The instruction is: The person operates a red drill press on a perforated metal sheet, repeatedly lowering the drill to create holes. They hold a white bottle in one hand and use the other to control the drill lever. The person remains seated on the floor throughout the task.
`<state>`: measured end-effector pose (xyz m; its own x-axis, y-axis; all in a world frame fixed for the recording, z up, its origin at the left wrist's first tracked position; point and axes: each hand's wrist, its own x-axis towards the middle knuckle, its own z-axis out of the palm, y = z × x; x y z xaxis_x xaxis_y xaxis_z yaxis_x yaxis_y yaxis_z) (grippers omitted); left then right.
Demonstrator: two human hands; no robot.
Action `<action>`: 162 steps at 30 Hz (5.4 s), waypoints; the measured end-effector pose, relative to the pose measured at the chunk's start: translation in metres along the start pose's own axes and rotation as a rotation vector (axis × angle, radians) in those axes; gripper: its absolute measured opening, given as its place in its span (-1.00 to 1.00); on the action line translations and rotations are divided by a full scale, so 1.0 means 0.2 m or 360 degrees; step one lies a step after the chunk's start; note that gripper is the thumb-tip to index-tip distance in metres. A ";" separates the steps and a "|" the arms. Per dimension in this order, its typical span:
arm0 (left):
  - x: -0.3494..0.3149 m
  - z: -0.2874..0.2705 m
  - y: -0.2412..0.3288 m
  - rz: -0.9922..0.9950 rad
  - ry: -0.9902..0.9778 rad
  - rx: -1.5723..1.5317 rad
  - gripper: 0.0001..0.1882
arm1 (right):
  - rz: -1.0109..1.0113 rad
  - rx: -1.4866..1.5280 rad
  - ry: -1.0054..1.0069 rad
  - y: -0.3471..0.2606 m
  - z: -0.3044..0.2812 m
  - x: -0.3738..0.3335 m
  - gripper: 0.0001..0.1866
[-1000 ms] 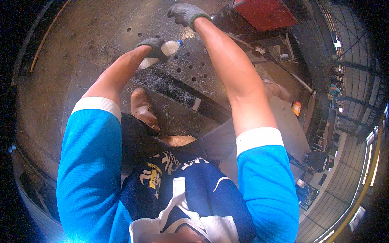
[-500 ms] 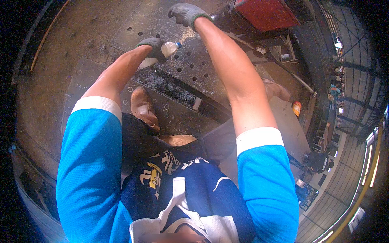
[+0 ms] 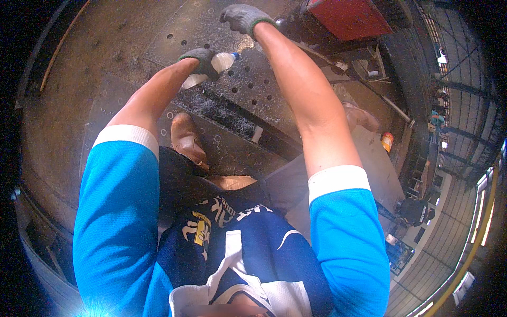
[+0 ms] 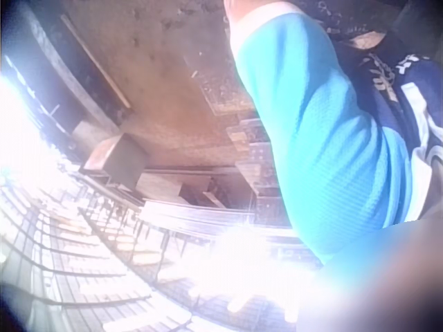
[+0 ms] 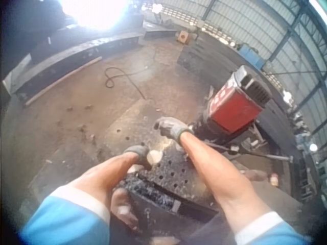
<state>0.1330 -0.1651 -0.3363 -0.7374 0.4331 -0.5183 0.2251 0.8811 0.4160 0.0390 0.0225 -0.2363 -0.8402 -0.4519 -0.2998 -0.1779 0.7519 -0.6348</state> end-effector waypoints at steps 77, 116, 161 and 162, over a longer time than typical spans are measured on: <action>0.21 0.20 0.36 -0.0337 0.0398 0.0110 -0.02 | 0.0332 -0.0429 0.0300 -0.25 0.09 -0.12 -0.49; 0.17 0.17 0.26 -0.0095 -0.0129 -0.0153 -0.04 | 0.0343 -0.0491 0.0194 -0.26 0.08 -0.15 -0.52; -1.29 0.61 -1.09 -0.1203 0.2025 -0.0834 -0.26 | -0.0302 -0.0756 0.0510 0.20 0.18 0.03 -0.65; -1.31 0.64 -1.12 -0.1148 0.2019 -0.0912 -0.31 | -0.0267 -0.0774 0.0415 0.19 0.18 0.03 -0.65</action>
<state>0.3573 -0.4518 -0.3885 -0.6790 -0.7281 0.0945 -0.4432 0.5091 0.7378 0.0453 0.0311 -0.2871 -0.8676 -0.4972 0.0017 -0.4830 0.8421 -0.2399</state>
